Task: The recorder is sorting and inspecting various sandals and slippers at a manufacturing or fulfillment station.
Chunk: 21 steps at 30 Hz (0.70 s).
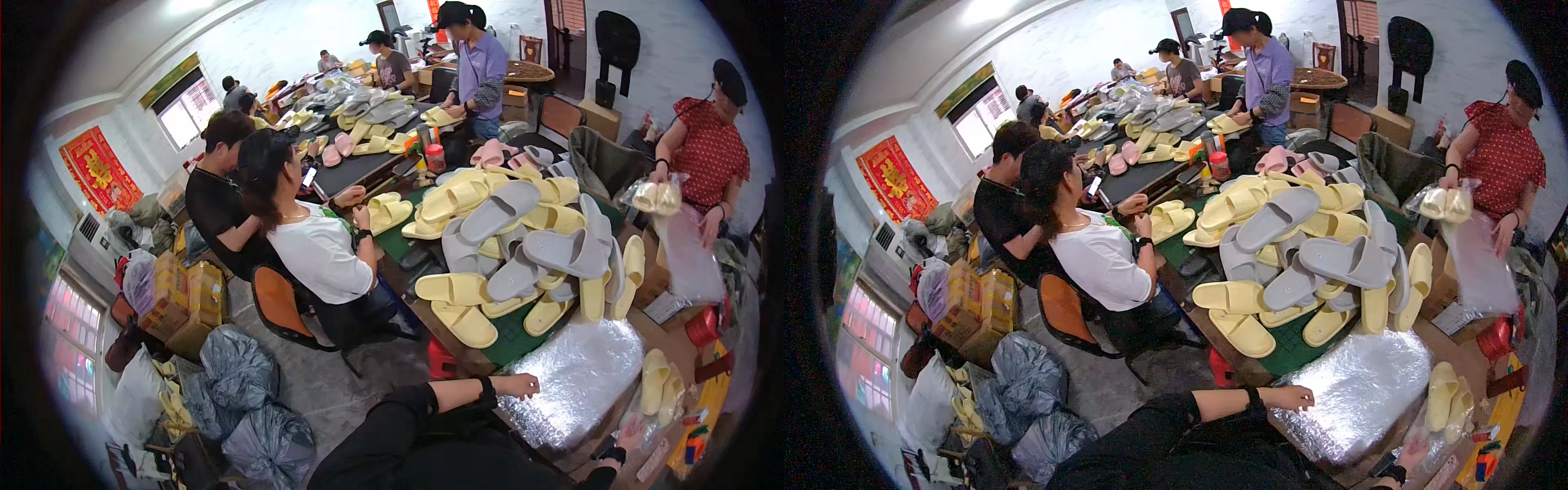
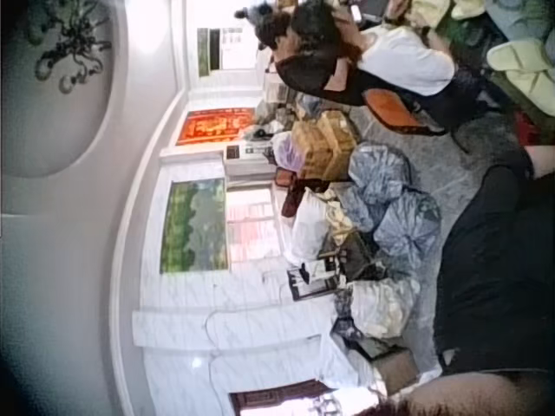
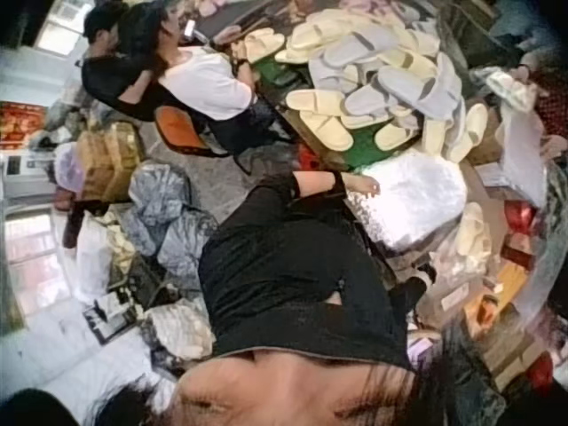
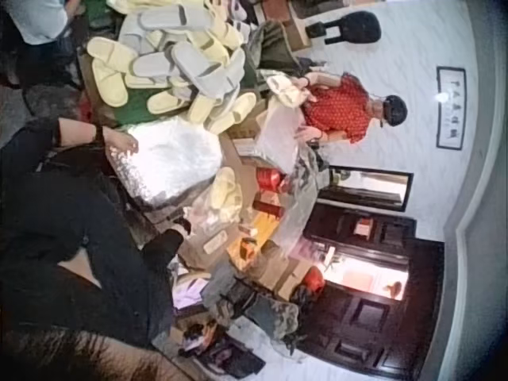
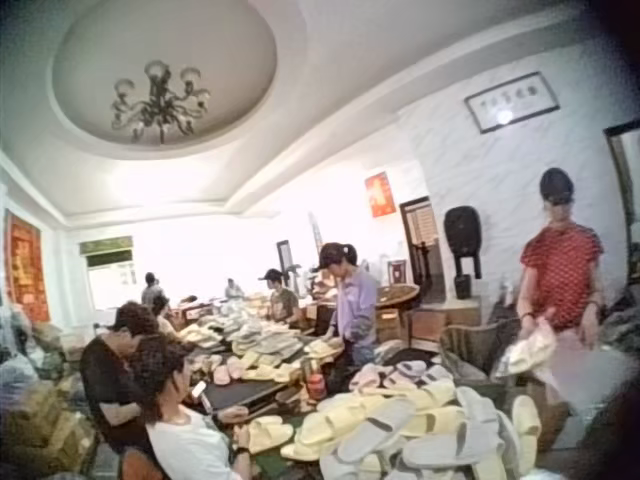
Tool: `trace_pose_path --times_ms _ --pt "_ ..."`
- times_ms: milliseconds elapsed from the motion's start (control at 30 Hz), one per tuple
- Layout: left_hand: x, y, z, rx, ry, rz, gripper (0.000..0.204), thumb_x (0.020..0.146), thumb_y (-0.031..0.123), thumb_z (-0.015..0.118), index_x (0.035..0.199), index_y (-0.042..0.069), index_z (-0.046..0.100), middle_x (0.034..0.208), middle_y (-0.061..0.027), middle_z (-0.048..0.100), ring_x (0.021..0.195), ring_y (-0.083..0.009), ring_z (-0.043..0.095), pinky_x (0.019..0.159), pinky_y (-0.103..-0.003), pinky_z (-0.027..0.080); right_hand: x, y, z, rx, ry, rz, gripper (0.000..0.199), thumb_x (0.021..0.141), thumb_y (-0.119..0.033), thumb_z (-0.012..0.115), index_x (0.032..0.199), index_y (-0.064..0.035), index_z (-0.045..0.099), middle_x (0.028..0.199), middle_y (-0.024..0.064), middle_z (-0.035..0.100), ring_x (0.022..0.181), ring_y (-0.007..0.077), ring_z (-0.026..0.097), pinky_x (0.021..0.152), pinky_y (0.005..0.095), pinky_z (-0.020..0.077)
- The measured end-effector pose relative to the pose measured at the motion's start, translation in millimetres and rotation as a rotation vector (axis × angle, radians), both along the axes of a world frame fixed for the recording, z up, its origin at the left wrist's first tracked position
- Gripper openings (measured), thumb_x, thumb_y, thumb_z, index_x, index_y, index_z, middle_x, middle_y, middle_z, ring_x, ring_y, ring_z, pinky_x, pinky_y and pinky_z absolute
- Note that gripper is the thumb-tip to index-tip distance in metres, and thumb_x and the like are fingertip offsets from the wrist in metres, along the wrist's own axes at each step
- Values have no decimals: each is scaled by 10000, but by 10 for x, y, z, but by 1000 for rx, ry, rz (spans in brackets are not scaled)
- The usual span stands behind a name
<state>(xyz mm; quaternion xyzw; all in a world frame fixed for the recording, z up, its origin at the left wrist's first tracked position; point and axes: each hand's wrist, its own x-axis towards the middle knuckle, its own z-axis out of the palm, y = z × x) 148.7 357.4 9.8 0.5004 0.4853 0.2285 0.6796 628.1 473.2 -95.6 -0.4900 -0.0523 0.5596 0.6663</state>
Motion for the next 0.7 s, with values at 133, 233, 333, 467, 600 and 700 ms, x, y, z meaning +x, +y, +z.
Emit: trace_pose_path --times_ms 133,233,333,467,600,700 --pt "14 93 -75 4 4 6 275 895 230 449 1025 -5 511 890 -109 566 727 -159 539 626 -288 469 132 -176 -152 -22 114 -135 294 887 -201 442 1065 16 532 1151 144 545 909 137 556 693 169 449" --pt "-20 200 -199 -41 32 -10 272 893 232 455 1017 -4 510 876 -105 562 716 -162 535 626 -293 469 254 -204 -279 -7 185 -86 293 877 -213 480 1079 -8 537 1084 117 588 867 128 568 703 157 434" --pt "-86 246 -174 106 7 39 238 860 242 474 932 29 553 790 -90 589 658 -156 557 526 -293 460 251 -323 -337 135 -304 100 258 864 -198 513 1060 -36 558 1010 68 608 828 122 570 713 171 439" --pt "-217 311 -109 86 1 44 235 857 227 478 922 13 549 794 -107 586 643 -160 548 555 -299 470 162 -322 -337 -21 -204 -98 215 855 -133 513 1046 -49 566 917 13 578 838 113 556 682 187 439" --pt "-376 372 -252 53 -31 76 228 853 213 481 925 4 538 795 -101 565 630 -158 526 565 -293 467 77 -374 -294 -70 -498 -55 166 842 -78 471 976 -27 554 899 38 577 800 117 547 658 203 445" --pt "-477 467 -16 74 -81 65 187 832 162 518 914 -3 548 794 -89 567 644 -145 528 559 -272 462 259 -587 -429 -53 -913 -98 138 819 0 432 939 -15 500 848 64 554 718 135 530 607 239 446"
